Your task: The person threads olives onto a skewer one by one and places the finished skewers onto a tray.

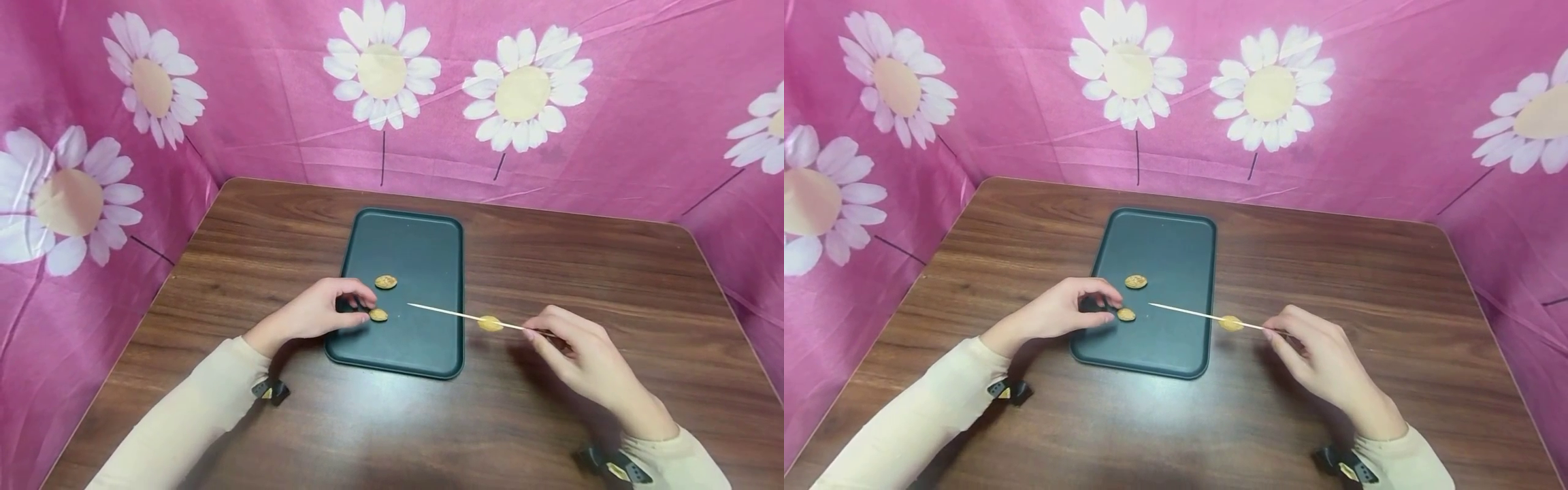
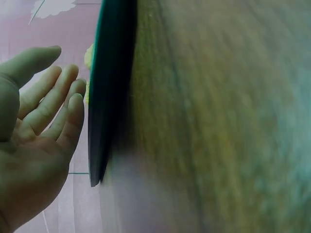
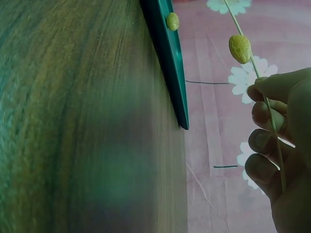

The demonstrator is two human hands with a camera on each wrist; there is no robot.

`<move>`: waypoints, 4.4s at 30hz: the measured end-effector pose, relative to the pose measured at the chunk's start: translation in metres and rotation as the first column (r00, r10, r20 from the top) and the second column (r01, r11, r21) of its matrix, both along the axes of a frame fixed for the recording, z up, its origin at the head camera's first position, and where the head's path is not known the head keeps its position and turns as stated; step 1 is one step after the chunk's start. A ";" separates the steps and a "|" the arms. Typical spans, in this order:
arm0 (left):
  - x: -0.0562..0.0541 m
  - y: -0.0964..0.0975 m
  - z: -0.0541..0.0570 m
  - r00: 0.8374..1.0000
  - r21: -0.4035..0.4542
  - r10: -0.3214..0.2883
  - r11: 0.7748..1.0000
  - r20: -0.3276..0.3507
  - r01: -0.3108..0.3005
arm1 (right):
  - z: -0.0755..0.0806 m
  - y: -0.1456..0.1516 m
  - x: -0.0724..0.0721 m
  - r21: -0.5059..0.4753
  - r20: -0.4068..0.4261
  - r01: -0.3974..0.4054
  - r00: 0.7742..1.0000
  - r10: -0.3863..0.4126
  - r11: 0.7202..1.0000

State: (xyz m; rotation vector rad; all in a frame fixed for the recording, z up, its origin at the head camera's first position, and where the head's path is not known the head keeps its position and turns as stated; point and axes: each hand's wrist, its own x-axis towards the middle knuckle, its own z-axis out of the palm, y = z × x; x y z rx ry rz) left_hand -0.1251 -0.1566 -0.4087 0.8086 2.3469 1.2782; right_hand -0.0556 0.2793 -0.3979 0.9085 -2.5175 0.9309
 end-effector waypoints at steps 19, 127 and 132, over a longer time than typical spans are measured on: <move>-0.006 0.014 -0.001 0.999 -0.133 -0.032 0.991 -0.041 0.026 | -0.002 -0.004 -0.010 0.069 0.000 -0.039 0.999 0.040 0.997; 0.007 0.017 0.009 0.996 0.424 0.082 0.904 -0.034 -0.060 | 0.018 -0.026 -0.006 0.028 -0.024 -0.030 0.999 0.030 0.999; 0.007 0.018 0.010 0.996 0.417 0.085 0.906 -0.012 -0.072 | 0.021 -0.026 -0.007 0.050 -0.018 -0.015 1.000 0.016 0.999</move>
